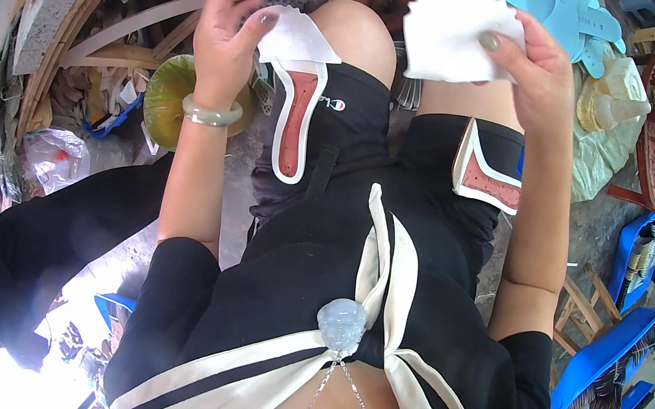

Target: The person sits on the floor and assembles slipper components by hand. They pick up a red slipper sole and a white strap, wrap the strap around the sole, and use scissors to trim the excess material. The person repeats this process for multiple slipper units, handling them one at a time.

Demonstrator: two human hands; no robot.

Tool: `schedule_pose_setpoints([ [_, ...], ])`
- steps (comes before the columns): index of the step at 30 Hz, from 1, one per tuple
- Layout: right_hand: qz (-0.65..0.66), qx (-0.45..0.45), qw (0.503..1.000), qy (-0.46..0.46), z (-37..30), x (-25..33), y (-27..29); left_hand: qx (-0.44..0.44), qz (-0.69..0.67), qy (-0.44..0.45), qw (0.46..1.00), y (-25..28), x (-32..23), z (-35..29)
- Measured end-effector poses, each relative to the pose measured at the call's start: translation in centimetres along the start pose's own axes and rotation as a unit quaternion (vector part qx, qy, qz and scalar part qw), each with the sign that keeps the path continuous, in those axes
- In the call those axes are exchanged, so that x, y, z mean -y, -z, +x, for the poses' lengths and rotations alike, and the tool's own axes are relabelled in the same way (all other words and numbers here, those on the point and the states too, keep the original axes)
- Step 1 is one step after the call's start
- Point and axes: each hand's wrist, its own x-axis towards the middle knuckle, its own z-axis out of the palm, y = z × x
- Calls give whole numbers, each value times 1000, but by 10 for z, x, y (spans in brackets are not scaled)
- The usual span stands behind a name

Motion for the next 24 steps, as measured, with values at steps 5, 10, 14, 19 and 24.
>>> schedule_pose_setpoints([
  [5, 3, 28, 999, 19, 14, 3, -61, 132, -424, 184, 877, -66, -65, -19],
  [10, -205, -35, 975, -75, 1, 22, -47, 91, -466, 311, 823, -88, -62, -10],
  [14, -368, -169, 914, 14, -46, 18, -7, 94, -544, 331, 766, -98, -52, -4],
  [19, -507, 23, 862, -13, -124, 21, 19, 122, -586, 319, 735, -104, -45, -2],
  [24, -569, 24, 822, 23, -160, -18, 13, 139, -675, 358, 630, -111, -48, -2],
])
